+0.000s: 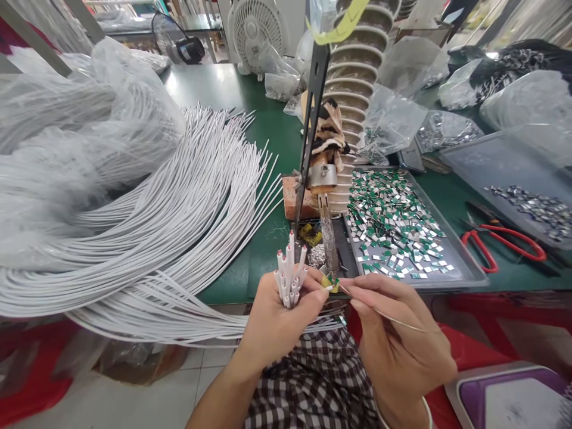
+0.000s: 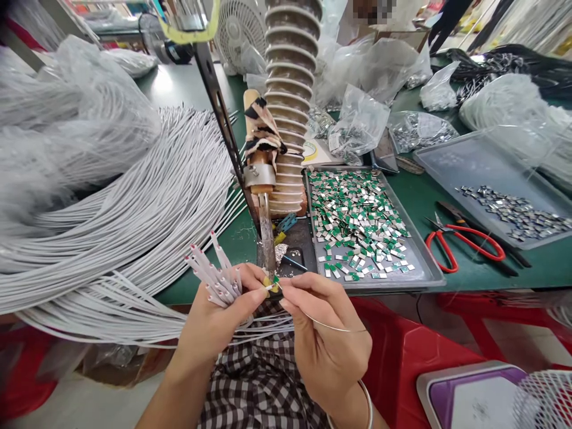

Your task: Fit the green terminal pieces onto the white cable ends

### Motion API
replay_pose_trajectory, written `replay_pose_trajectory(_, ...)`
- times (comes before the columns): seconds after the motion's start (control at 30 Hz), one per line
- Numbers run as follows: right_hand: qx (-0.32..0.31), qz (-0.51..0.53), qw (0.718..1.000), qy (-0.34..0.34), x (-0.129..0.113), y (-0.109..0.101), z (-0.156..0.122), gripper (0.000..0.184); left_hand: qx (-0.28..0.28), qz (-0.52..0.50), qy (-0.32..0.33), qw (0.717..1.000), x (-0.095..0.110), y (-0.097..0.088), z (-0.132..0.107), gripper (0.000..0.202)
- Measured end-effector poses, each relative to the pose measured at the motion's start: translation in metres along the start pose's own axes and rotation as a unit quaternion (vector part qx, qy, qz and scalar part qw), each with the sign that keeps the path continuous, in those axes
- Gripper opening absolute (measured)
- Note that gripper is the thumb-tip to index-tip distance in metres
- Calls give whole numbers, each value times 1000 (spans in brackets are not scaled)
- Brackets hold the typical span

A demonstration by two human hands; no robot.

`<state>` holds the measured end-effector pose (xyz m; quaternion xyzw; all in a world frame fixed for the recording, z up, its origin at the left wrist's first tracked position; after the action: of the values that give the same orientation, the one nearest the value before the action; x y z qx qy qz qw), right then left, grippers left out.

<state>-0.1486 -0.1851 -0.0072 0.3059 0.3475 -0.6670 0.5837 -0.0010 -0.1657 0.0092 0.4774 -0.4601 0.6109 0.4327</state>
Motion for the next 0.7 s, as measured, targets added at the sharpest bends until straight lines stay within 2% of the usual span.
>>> replay_pose_trajectory(0.27, -4, -15, 1000, -4, -5, 2, 2, 32, 32, -44, 15, 998, 1, -3, -2, 15)
replay_pose_trajectory(0.47, -20, 8, 1000, 7, 0, 2, 1, 28, 3, -37, 2, 999, -3, -2, -5, 19)
replay_pose_trajectory(0.7, -16, 7, 999, 28, 4, 3, -2, 33, -3, -16, -2, 1000, -3, 1, -3, 20)
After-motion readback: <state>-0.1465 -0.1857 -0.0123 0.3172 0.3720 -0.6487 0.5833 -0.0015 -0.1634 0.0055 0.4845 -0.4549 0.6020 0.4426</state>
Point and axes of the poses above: each hand's wrist, its own z-axis towards the middle knuckle, its own y-axis out of the palm, x = y × z, the point moved 5 cm from there along z, towards the middle knuckle, and after that the axes turned 10 degrees about y, right-handed, at the moved point
